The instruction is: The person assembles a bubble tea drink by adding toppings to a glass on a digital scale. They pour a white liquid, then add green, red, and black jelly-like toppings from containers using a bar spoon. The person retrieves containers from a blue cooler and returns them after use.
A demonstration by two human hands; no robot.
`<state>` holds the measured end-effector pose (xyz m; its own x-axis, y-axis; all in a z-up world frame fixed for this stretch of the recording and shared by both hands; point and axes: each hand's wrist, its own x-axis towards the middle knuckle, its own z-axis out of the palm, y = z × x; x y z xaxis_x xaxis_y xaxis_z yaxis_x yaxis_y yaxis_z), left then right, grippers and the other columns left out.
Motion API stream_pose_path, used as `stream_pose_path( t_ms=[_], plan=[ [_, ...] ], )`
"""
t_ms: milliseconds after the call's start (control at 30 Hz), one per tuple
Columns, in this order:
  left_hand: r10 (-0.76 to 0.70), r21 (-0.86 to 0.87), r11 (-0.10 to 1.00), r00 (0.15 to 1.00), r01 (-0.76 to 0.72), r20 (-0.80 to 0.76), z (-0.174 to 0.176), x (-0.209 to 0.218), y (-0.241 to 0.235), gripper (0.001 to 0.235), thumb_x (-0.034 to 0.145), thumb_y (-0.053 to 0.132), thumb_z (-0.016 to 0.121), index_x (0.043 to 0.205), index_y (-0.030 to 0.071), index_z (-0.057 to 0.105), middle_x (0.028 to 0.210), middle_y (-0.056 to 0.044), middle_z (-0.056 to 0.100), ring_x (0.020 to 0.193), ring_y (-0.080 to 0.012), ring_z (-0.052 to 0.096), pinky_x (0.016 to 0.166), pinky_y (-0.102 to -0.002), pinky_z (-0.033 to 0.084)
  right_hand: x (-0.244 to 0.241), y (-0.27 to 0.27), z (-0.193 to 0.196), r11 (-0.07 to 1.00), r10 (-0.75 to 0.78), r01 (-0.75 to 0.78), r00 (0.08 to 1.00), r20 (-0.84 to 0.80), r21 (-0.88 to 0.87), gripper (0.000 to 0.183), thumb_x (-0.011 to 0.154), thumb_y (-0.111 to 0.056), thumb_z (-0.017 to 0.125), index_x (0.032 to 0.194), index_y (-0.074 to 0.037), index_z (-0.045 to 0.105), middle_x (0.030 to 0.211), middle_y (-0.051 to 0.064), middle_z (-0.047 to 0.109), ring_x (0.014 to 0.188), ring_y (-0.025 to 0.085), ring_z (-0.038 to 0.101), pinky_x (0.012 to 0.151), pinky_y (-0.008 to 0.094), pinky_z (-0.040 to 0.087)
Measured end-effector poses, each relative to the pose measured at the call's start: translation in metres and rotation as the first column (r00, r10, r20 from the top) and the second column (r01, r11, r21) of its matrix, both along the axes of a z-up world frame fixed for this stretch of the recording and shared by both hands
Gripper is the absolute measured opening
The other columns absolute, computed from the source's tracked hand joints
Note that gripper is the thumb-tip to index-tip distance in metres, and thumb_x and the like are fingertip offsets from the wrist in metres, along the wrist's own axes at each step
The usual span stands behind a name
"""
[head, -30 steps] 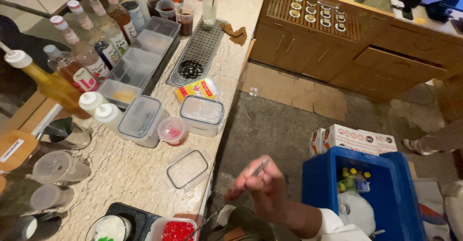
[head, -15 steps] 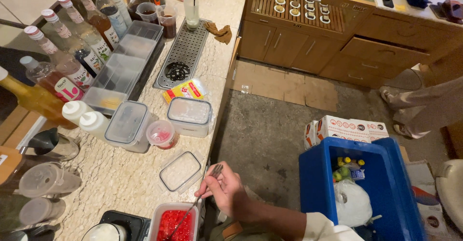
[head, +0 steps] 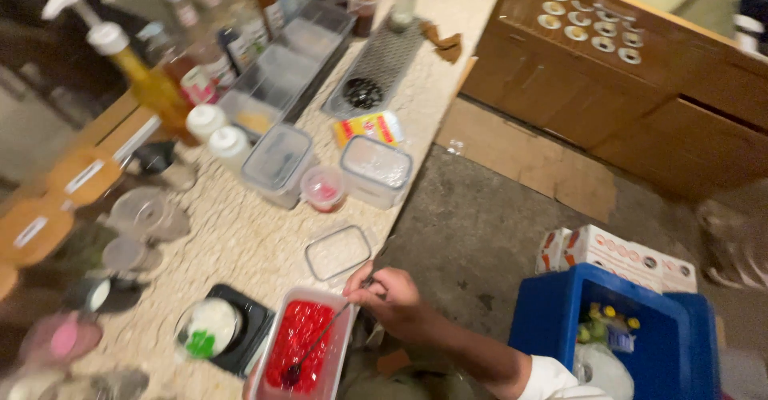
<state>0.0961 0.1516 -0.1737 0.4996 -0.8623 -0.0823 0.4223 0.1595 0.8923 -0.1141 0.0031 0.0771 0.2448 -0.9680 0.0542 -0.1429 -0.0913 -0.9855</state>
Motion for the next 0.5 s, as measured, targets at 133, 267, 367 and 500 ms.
stream_pose_path(
  t_ms=[133, 267, 367, 500],
  plan=[
    [0.317, 0.12, 0.942, 0.948, -0.313, -0.013, 0.111, -0.02, -0.036, 0.038, 0.091, 0.02, 0.04, 0.109, -0.004, 0.062, 0.11, -0.016, 0.063, 0.108, -0.0267, 0.059, 0.095, -0.037, 0.048, -0.002, 0.003, 0.009, 0.964, 0.193, -0.166, 0.974, 0.116, -0.21, 0.022, 0.08, 0.017, 0.049, 0.073, -0.001, 0.059, 0.08, 0.01, 0.063, 0.058, 0.015, 0.059, 0.056, 0.025, 0.054],
    [0.299, -0.163, 0.954, 0.846, -0.252, 0.442, 0.161, -0.009, -0.048, 0.038, 0.072, 0.029, 0.058, 0.091, -0.003, 0.06, 0.091, -0.015, 0.065, 0.086, -0.0256, 0.063, 0.077, -0.034, 0.052, 0.004, -0.012, 0.029, 0.994, 0.001, 0.021, 0.98, 0.198, -0.109, 0.004, 0.085, 0.005, 0.057, 0.086, 0.004, 0.054, 0.078, 0.019, 0.066, 0.07, 0.023, 0.069, 0.064, 0.029, 0.061],
    [0.405, -0.331, 0.896, 0.237, -0.297, 0.883, 0.159, -0.009, -0.034, 0.064, 0.057, 0.047, 0.08, 0.098, 0.003, 0.058, 0.105, -0.012, 0.064, 0.097, -0.0273, 0.065, 0.085, -0.035, 0.055, 0.012, -0.009, 0.042, 0.969, 0.057, -0.033, 0.994, 0.09, -0.244, 0.005, 0.087, 0.004, 0.055, 0.088, 0.001, 0.051, 0.078, 0.018, 0.066, 0.076, 0.024, 0.07, 0.07, 0.032, 0.063],
    [0.47, -0.423, 0.828, 0.044, -0.369, 0.881, 0.186, -0.005, -0.033, 0.072, 0.057, 0.055, 0.081, 0.096, 0.002, 0.051, 0.094, -0.011, 0.063, 0.087, -0.0287, 0.066, 0.078, -0.037, 0.058, 0.026, -0.006, 0.032, 0.884, 0.167, -0.117, 0.983, 0.073, -0.452, 0.003, 0.087, 0.004, 0.055, 0.086, 0.004, 0.053, 0.079, 0.019, 0.063, 0.077, 0.029, 0.071, 0.073, 0.035, 0.064]
  ],
)
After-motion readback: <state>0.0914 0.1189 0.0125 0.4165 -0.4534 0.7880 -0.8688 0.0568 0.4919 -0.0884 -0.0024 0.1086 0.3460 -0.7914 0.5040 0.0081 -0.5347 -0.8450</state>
